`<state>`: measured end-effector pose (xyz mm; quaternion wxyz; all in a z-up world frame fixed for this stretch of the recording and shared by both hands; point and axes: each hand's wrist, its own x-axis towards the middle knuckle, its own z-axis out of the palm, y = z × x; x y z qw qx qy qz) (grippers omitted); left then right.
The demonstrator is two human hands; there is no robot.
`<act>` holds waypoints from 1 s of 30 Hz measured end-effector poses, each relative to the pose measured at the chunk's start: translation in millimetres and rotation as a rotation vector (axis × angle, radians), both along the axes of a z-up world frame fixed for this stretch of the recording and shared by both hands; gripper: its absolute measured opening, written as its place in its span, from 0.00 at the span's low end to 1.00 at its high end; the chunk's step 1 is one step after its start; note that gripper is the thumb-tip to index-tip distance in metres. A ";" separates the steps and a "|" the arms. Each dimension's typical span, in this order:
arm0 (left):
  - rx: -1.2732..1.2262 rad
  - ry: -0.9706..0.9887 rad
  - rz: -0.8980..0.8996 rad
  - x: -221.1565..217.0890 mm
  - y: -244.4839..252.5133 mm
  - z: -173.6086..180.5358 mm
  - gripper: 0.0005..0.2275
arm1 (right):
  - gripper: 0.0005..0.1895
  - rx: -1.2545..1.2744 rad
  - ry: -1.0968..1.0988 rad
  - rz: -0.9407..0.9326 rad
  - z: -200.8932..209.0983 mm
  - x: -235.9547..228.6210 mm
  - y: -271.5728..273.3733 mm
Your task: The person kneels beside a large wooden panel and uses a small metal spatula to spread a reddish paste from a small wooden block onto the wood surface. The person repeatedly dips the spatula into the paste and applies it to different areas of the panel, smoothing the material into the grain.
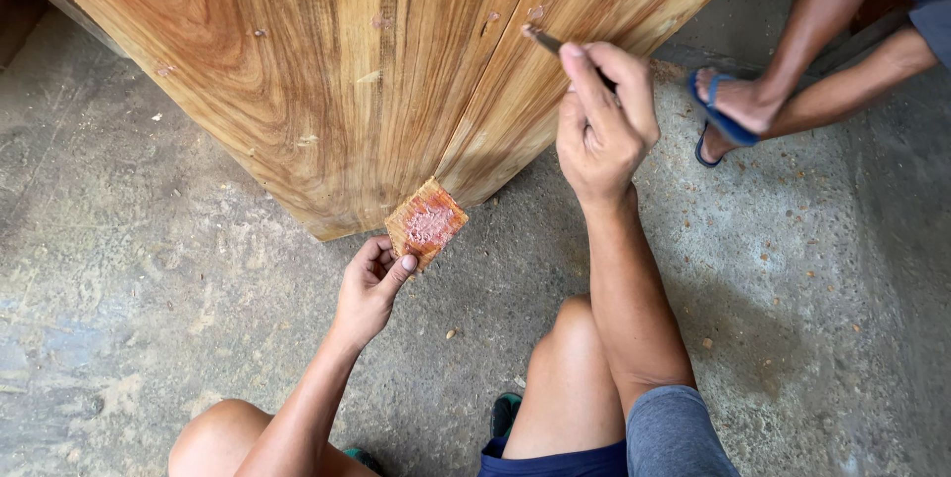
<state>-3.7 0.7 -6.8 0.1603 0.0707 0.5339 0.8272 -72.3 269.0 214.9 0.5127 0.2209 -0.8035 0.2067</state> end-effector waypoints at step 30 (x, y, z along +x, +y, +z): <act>-0.127 0.049 0.001 0.8 9.1 3.8 0.12 | 0.14 -0.505 0.054 0.083 -45.6 -1.6 43.8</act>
